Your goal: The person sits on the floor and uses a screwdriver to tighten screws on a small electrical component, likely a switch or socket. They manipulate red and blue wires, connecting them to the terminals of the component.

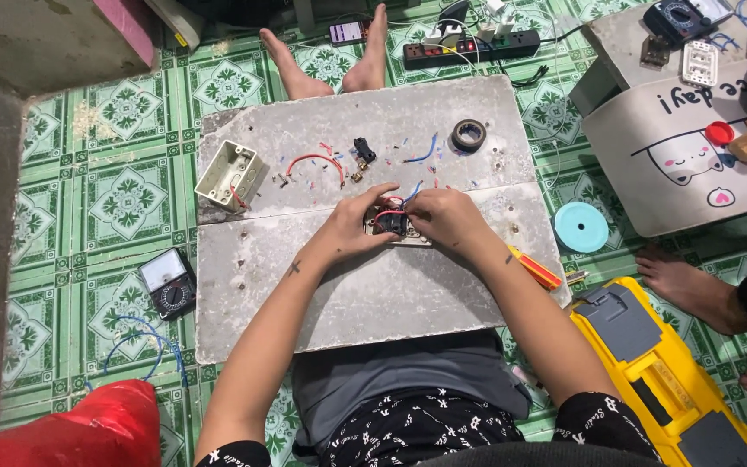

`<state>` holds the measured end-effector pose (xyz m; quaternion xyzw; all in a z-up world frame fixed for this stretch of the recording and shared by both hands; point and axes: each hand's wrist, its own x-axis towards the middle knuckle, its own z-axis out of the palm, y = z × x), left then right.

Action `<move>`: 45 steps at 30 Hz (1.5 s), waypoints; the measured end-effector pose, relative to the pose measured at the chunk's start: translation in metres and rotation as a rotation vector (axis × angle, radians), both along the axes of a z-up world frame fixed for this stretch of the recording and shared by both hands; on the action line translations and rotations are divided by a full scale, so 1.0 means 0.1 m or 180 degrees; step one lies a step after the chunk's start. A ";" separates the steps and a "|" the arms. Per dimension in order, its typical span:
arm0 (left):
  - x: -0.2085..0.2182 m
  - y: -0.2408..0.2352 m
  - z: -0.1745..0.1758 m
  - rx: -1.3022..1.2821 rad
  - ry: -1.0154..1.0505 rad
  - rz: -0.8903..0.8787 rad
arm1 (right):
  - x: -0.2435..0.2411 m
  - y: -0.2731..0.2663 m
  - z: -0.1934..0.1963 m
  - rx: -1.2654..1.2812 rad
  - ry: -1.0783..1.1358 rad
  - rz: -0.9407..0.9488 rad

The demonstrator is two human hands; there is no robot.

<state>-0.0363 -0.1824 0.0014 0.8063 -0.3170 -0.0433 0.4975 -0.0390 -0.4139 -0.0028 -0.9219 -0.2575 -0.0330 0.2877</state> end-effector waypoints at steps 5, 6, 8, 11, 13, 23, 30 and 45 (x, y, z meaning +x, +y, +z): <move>0.04 0.02 -0.10 0.0033 -0.0007 -0.0008 | 0.02 -0.01 -0.08 -0.0132 -0.0063 -0.0005; 0.04 0.03 -0.10 0.0051 -0.0020 -0.0003 | 0.02 -0.02 -0.10 -0.0143 -0.0046 -0.0010; 0.03 0.01 -0.06 0.0023 0.0004 0.0008 | 0.04 -0.02 -0.12 -0.0077 0.0028 0.0013; 0.02 0.01 -0.02 -0.0016 0.0048 0.0019 | 0.04 -0.01 -0.07 0.0056 0.0154 0.0075; 0.02 0.01 -0.03 -0.0033 0.0055 0.0012 | 0.02 0.00 -0.01 0.0117 0.0194 0.0108; 0.01 0.01 0.02 0.0043 0.0022 0.0033 | -0.03 -0.18 0.26 0.0469 0.0023 -0.0097; 0.01 0.01 0.02 -0.0008 -0.0028 -0.0011 | -0.15 -0.02 0.37 0.0123 0.0068 -0.0016; 0.01 0.03 -0.02 -0.0133 0.0013 -0.0033 | -0.02 -0.05 -0.12 -0.0338 0.0053 -0.0083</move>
